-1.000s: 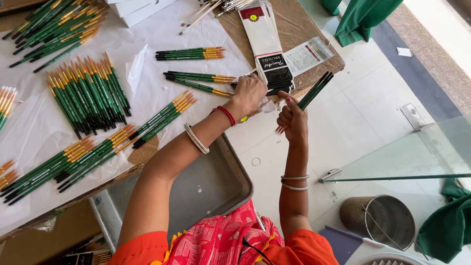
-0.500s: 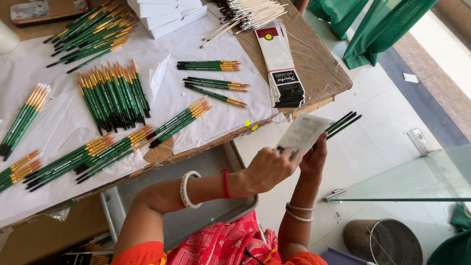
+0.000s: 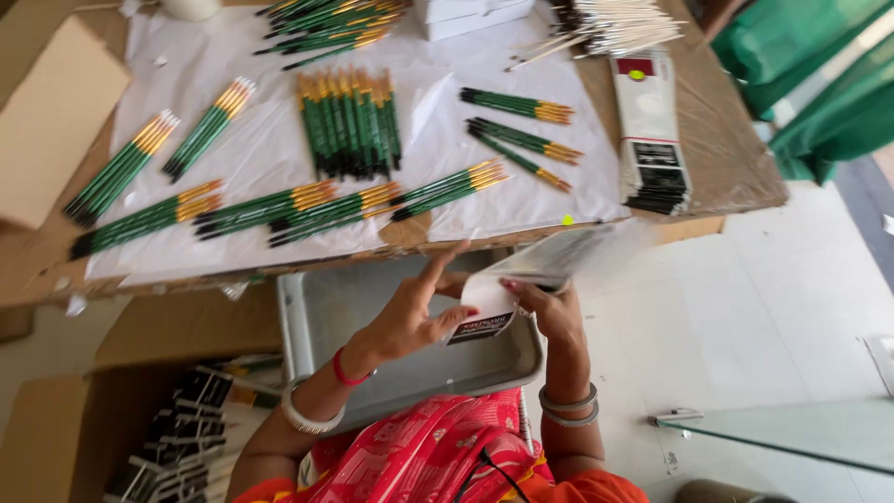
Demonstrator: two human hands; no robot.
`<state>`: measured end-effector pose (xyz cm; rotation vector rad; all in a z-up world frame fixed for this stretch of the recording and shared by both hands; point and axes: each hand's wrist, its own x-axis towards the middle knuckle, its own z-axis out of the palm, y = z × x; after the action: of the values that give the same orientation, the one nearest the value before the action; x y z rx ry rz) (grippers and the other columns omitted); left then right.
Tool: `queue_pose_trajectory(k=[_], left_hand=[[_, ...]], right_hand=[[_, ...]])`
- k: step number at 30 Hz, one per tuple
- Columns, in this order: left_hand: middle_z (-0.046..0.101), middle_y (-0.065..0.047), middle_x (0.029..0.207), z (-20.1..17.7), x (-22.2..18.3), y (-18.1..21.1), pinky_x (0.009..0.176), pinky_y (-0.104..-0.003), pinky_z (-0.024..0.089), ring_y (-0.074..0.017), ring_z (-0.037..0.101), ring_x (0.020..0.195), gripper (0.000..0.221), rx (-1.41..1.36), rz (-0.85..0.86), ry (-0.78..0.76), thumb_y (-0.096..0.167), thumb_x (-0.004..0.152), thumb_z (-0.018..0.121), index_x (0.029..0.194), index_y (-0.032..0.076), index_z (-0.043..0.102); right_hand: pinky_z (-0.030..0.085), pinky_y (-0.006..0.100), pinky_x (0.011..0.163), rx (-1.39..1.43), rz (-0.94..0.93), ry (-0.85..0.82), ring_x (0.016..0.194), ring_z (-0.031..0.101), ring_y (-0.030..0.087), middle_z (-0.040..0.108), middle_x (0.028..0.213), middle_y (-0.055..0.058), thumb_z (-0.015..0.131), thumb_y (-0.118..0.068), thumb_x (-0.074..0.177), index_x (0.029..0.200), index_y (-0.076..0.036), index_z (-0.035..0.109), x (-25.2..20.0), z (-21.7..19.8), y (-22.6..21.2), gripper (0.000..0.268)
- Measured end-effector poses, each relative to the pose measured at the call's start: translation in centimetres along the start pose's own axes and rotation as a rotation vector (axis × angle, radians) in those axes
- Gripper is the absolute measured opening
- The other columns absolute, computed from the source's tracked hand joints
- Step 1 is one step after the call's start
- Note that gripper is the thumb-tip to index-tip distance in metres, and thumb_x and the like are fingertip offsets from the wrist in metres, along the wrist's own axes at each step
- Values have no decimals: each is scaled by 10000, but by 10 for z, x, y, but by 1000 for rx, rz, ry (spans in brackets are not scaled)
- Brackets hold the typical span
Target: The person picks up groups of brushes from a table, inserts them into plastic sleeves, and places the packaged brushes into a cardboard box.
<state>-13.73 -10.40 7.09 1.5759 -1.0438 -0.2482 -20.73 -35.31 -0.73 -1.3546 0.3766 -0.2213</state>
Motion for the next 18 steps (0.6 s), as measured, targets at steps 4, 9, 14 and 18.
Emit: queue_pose_trajectory(k=[4,9,14,18], left_hand=[[637,-271,1290,-15,-6,-21,940,-364,556,-287,683,1136,801,335,109,542,106,985,725,1592,27,209],[654,-86,1334,-30,-30,-68,942,-247,548,-132,686,1120,776,157,268,785,88,1129,605,1639,64,20],[725,-78,1198,-46,-44,-71,899,-296,598,-155,705,1021,391,-162,45,537,33,1048,668,1429,74,592],[714,-106,1113,-48,-60,-109,913,-347,587,-190,685,1006,37,-1324,18,421,-9,1057,656,1081,18,661]], right_hand=[[420,217,551,-280,-34,-316,644,521,32,637,717,-34,860,-104,838,929,31,777,-14,81,-22,183],[481,208,582,-284,-65,-456,660,588,18,730,744,-62,830,-176,853,980,12,777,-13,118,-12,233],[431,223,533,-239,34,-595,593,533,52,654,681,-46,827,-206,868,1008,42,772,15,81,53,290],[377,222,532,61,238,-620,600,475,71,546,706,-16,765,-257,1004,1313,58,716,37,78,70,443]])
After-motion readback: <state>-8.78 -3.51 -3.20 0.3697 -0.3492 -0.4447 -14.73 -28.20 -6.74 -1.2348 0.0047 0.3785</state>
